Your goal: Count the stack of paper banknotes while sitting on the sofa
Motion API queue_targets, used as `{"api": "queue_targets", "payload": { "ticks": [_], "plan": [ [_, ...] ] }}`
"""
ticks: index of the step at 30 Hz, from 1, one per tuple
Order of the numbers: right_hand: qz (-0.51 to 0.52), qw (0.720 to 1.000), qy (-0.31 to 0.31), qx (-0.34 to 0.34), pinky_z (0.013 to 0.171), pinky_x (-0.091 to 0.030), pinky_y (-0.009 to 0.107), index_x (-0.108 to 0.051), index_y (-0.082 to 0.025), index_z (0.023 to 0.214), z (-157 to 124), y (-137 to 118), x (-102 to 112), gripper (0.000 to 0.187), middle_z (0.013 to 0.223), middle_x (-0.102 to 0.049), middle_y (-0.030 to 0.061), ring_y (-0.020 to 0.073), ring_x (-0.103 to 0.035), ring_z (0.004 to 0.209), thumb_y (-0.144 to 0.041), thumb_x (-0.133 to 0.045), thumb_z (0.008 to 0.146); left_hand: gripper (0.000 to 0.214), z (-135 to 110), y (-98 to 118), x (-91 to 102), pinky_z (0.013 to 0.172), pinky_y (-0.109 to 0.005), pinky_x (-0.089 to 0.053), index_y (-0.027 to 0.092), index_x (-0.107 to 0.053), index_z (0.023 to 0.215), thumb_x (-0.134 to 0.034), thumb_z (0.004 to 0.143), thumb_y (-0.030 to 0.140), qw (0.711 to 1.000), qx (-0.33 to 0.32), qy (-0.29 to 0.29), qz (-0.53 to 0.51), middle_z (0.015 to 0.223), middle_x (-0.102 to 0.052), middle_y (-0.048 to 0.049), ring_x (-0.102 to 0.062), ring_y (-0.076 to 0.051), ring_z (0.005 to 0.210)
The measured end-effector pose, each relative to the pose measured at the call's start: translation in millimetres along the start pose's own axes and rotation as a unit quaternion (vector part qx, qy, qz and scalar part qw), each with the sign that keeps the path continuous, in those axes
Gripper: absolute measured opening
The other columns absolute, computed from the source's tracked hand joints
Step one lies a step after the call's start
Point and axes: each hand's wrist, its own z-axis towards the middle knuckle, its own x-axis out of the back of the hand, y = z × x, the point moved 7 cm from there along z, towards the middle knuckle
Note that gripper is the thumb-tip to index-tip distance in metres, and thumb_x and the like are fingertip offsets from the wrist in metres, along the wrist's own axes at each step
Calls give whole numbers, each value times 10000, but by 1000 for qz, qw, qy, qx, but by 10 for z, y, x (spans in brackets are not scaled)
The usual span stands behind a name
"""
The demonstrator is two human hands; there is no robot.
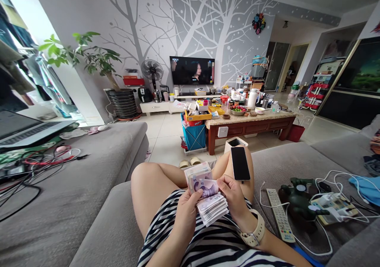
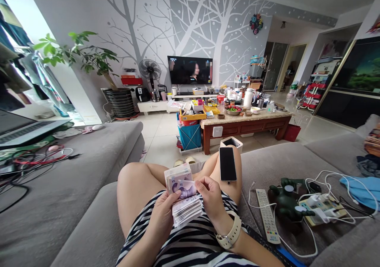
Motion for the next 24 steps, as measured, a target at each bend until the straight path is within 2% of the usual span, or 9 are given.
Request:
{"api": "queue_targets", "payload": {
  "ticks": [7,10,16,19,24],
  "plan": [
    [-14,1000,16,2,521,-318,242,-542,-174,614,0,-8,6,331,570,-481,-36,113,-387,542,-407,-658,819,165,-16,25,-4,686,-330,-517,176,-714,785,-732,678,300,1000,-10,10,24,665,-714,-31,-667,-227,655],
    [-7,1000,17,12,519,-320,239,-546,-173,621,-23,-65,-9,328,572,-475,-39,109,-381,541,-408,-666,815,202,12,39,37,608,-312,-495,174,-709,717,-707,701,376,998,-26,24,42,604,-678,-24,-625,-213,594],
    [10,999,-6,35,543,-360,243,-603,-169,667,-69,-148,-60,288,599,-515,-25,117,-424,561,-408,-688,805,272,77,3,127,585,-307,-482,167,-673,668,-683,702,436,997,-36,31,52,624,-691,-29,-619,-217,598],
    [21,999,-10,36,543,-355,240,-615,-170,683,-80,-143,-65,272,602,-520,-26,116,-428,560,-400,-703,800,251,55,27,117,624,-322,-502,166,-688,683,-683,705,416,997,-35,39,52,637,-701,-35,-642,-234,638],
    [24,998,-39,44,567,-367,244,-662,-181,749,-106,-163,-98,207,658,-573,-9,128,-459,597,-373,-706,811,282,-30,86,-23,783,-372,-531,155,-748,885,-638,753,379,999,-22,8,22,819,-763,-73,-693,-288,844]
  ]
}}
